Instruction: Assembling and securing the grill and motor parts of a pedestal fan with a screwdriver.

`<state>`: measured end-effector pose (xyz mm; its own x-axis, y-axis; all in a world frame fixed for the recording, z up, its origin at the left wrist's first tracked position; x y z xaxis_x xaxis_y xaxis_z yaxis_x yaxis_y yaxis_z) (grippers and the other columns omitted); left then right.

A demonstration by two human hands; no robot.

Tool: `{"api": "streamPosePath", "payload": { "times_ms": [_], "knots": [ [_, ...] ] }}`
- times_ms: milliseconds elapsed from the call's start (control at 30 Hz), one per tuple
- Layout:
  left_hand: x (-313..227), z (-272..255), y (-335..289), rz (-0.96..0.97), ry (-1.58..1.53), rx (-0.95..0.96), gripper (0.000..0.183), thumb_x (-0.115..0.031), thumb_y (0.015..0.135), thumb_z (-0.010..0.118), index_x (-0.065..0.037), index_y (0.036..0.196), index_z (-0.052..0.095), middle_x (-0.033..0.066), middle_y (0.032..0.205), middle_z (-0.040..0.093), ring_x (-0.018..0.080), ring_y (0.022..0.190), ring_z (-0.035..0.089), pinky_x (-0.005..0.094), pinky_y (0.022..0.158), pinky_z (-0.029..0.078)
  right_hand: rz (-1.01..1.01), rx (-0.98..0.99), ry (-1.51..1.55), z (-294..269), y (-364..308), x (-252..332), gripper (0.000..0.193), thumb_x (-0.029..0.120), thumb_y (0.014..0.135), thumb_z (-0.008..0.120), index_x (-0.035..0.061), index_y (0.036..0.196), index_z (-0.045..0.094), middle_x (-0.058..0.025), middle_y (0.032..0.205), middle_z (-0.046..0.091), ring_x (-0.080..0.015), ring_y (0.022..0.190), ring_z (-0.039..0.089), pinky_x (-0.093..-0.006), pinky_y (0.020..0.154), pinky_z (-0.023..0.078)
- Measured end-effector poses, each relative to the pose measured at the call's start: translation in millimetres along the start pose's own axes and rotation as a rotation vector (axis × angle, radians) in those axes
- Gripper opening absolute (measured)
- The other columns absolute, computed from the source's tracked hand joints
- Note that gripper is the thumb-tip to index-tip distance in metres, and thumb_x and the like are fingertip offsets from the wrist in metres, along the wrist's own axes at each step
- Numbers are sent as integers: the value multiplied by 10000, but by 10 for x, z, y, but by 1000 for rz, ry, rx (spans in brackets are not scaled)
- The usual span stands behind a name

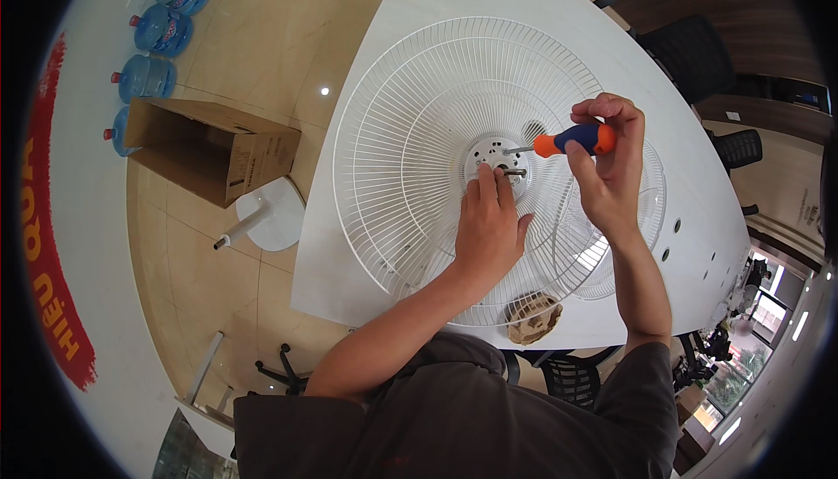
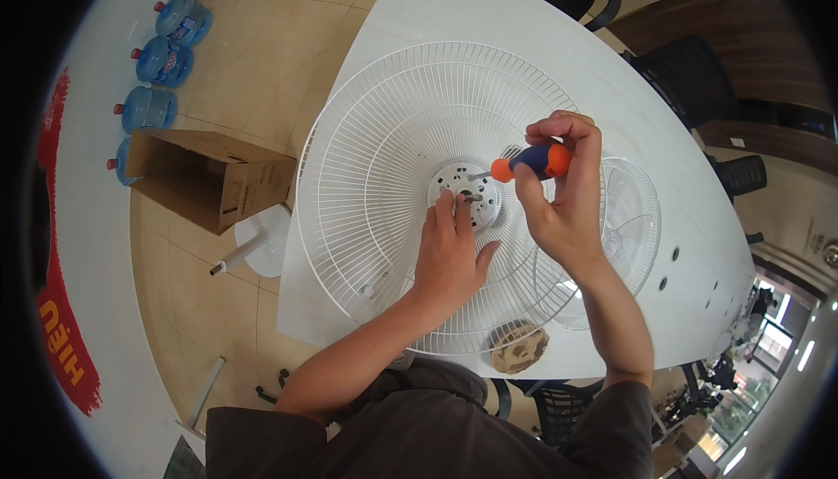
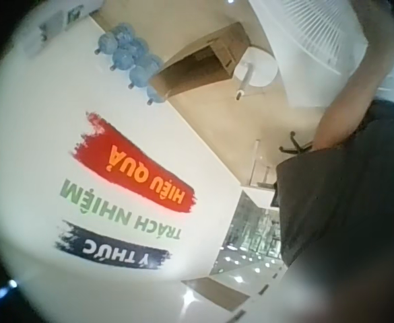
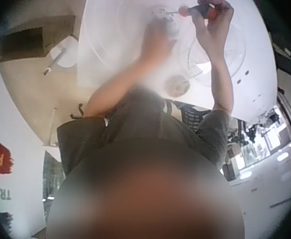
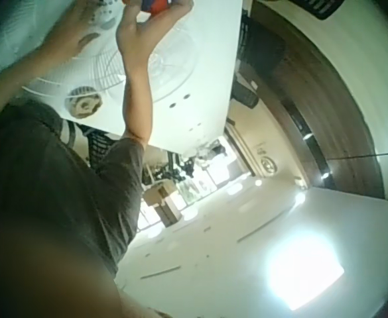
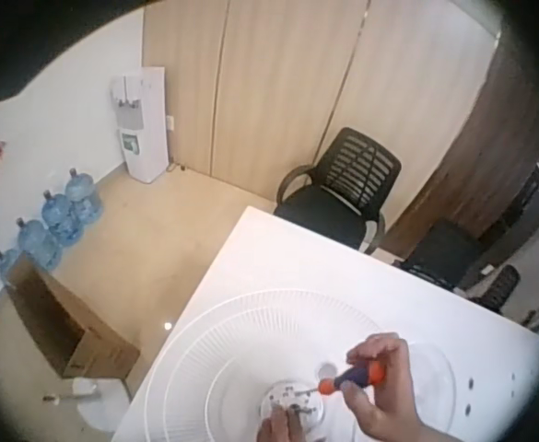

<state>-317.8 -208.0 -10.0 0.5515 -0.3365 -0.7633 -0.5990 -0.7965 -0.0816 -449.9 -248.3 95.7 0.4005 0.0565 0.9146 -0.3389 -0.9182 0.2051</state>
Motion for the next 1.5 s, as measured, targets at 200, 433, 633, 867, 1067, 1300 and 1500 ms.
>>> {"api": "streamPosePath", "payload": {
  "times_ms": [200, 433, 633, 867, 1067, 1300, 1500],
  "knots": [
    [-9, -13, -5, -2, 2, -19, 764, -227, 831, 802, 234, 1316, 432, 355, 1353, 385, 450, 1179, 499, 482, 1035, 450, 136, -32, -416, -83, -46, -196, 418, 46, 868, 742, 29, 1163, 446, -91, 1126, 465, -163, 940, 508, -313, 863, 462],
    [3, 6, -3, -3, 16, -7, 763, -235, 835, 800, 233, 1316, 436, 363, 1364, 386, 444, 1176, 500, 478, 1033, 448, 143, 105, -220, 4, -71, -138, 480, -54, 846, 713, 34, 1224, 432, -94, 1159, 477, -188, 1046, 522, -321, 959, 448],
    [-22, 18, -4, 5, 25, -5, 769, -242, 835, 797, 234, 1317, 435, 366, 1364, 387, 438, 1164, 503, 475, 1027, 449, 102, 104, -19, -30, -97, -99, 486, -14, 865, 730, 31, 1257, 447, -104, 1147, 519, -199, 1108, 561, -334, 997, 455],
    [-17, 13, -11, 13, 36, -20, 768, -236, 826, 802, 233, 1311, 436, 365, 1353, 394, 434, 1143, 509, 471, 1009, 456, 129, 104, -527, -21, -172, -73, 390, 108, 881, 781, 40, 1187, 549, -102, 1049, 611, -161, 913, 613, -295, 783, 486],
    [-48, 9, -3, 32, 39, -45, 771, -232, 815, 810, 233, 1305, 438, 371, 1348, 397, 442, 1143, 513, 475, 1005, 458, -15, 172, -318, 16, -83, 87, 444, 75, 872, 773, 34, 1246, 538, -96, 1017, 597, -192, 880, 596, -331, 808, 491],
    [-25, 31, -6, 8, 40, -9, 758, -231, 849, 770, 229, 1343, 425, 371, 1374, 407, 426, 1189, 505, 468, 1023, 458, 57, 134, -566, 46, -89, 74, 373, -19, 863, 715, 37, 1207, 581, -111, 1085, 626, -241, 934, 635, -353, 846, 504],
    [-42, 49, -17, 29, 72, -38, 767, -238, 810, 816, 220, 1298, 442, 375, 1370, 395, 439, 1162, 507, 472, 1009, 449, -86, 173, -467, 31, 6, 157, 356, 106, 867, 783, 48, 1175, 614, -120, 1126, 634, -251, 955, 658, -326, 833, 521]
  ]
}}
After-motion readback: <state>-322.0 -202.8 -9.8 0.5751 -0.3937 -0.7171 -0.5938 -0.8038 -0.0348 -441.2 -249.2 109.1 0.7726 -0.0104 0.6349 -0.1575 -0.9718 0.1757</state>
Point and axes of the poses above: each hand's wrist, its own y-axis towards the middle knuckle, its own z-axis out of the palm, x = y × z, the point moved 10 cm from there along y, towards the middle knuckle
